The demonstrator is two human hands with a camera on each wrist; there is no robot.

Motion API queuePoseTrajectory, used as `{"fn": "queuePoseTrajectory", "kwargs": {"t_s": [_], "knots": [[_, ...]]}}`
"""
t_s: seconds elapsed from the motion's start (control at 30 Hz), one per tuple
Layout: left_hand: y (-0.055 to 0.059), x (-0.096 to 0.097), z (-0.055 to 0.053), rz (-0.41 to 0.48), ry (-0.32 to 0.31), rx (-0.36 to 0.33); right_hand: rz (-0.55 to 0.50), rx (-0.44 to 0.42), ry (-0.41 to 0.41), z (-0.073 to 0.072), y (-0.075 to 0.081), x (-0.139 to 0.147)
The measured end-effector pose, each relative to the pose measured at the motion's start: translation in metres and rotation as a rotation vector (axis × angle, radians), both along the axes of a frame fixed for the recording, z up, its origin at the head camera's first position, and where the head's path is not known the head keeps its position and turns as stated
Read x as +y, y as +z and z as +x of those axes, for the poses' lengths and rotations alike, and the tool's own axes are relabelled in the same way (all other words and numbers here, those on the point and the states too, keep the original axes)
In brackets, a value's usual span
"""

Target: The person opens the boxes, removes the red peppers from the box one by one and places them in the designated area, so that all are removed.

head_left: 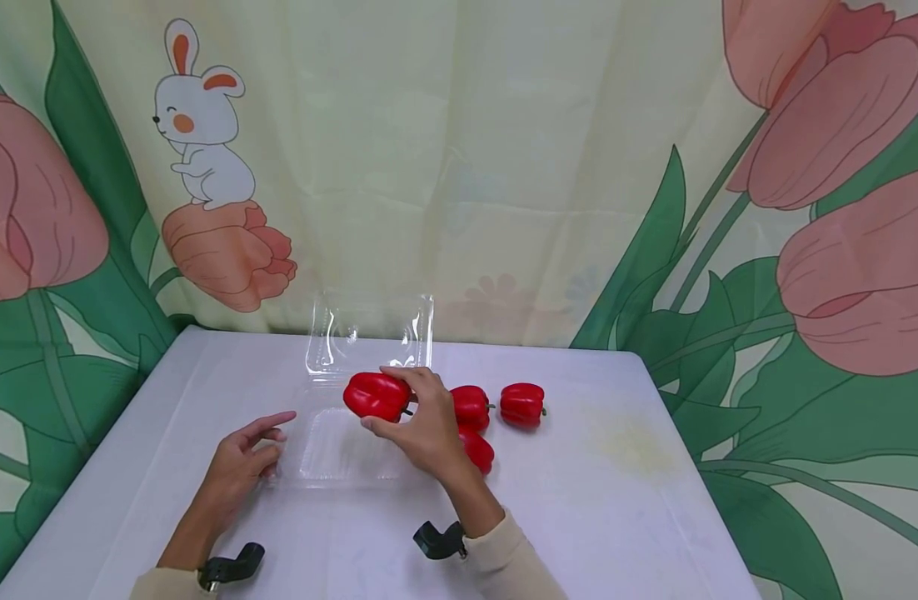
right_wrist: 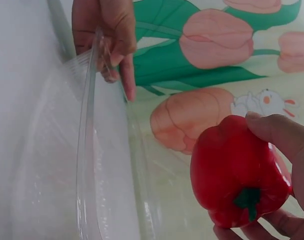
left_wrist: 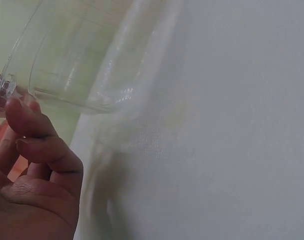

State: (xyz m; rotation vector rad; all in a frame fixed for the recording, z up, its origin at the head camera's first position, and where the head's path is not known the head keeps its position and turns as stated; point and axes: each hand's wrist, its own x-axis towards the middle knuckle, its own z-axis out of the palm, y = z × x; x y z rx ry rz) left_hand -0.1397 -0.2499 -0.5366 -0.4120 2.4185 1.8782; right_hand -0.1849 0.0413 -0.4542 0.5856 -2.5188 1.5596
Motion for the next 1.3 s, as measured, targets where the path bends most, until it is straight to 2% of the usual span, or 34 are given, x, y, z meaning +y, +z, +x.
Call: {"fn": "queuePoseTrajectory", "kwargs": {"t_s": [0.17,0.47,0.7,0.9,1.1,1.3], "knots": [[0.001,-0.001,0.0,-0.007,-0.01,0.006,0.007,0.018,-0.024,0.001,0.003,0.013],[0.0,-0.005,0.001,0.009,-0.029,0.001,-0.008,-0.003,-0.076,0.003,0.003,0.036],[0.002,-0.012,0.001,0.016,-0.079,0.011,-0.026,-0.016,-0.108,0.003,0.004,0.053],[0.004,-0.016,-0.004,0.001,-0.116,0.021,-0.009,-0.002,-0.15,0.0,0.008,0.07],[0.004,-0.018,-0.005,-0.003,-0.11,0.01,-0.014,-0.003,-0.18,-0.001,0.011,0.089],[0.001,-0.018,-0.003,0.024,-0.103,0.004,-0.007,-0.02,-0.213,0.004,0.006,0.111]]}}
